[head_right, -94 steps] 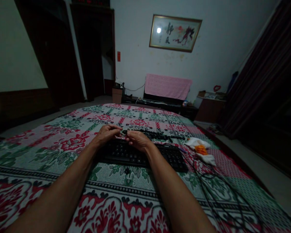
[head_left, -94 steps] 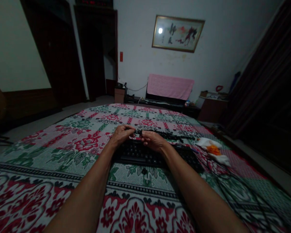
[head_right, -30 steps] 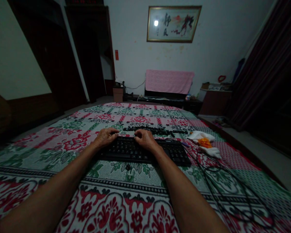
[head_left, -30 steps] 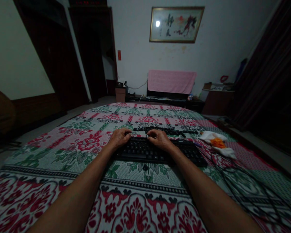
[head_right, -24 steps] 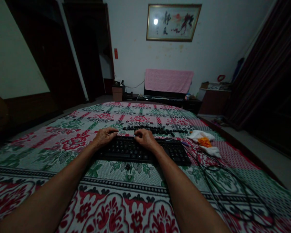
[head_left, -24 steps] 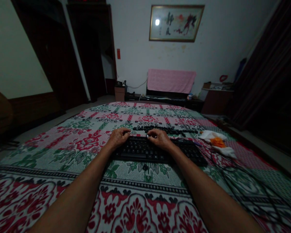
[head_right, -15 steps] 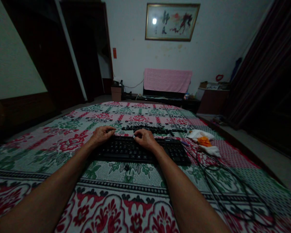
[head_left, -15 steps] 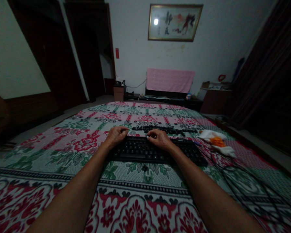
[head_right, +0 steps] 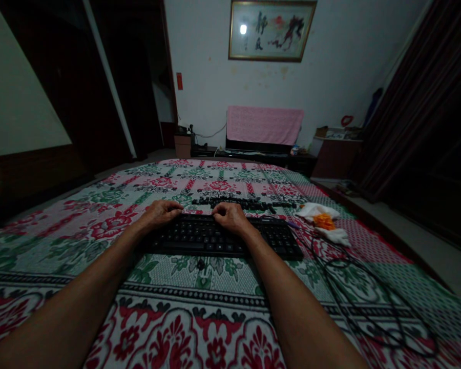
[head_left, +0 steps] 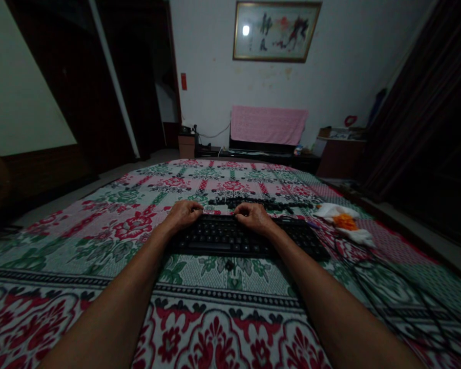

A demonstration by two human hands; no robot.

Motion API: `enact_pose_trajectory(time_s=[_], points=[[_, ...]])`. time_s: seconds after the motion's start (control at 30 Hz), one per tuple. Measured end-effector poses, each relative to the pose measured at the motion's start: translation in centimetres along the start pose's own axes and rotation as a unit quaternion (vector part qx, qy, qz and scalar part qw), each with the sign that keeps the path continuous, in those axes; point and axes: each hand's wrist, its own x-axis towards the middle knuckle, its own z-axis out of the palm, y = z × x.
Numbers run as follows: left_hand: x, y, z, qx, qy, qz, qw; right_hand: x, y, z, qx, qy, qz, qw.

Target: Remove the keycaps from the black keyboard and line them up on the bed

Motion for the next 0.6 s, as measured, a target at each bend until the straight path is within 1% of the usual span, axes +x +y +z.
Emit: enact_pose_trajectory(time_s=[0.13,0.3,0.43,0.6], points=[[0.22,-0.18,0.01,0.006,-0.015,0.005,1.0,0.01,0.2,0.13,-0.02,0.0,-0.028,0.999],[0.29,-0.35,0.1,0.01,-0.012,0.006,1.0,0.03,0.49,0.3,-0.068,-0.005,-0.058,0.996],[0.18,-0.2,0.07,0.018,-0.014,0.018,1.0,0.03,0.56,0.2,-0.076,-0.017,-0.055,0.995],[0.13,-0.05,0.01,0.012,-0.018,0.014,1.0,0.01,0.3,0.08,-0.079,-0.018,-0.039,0.996]])
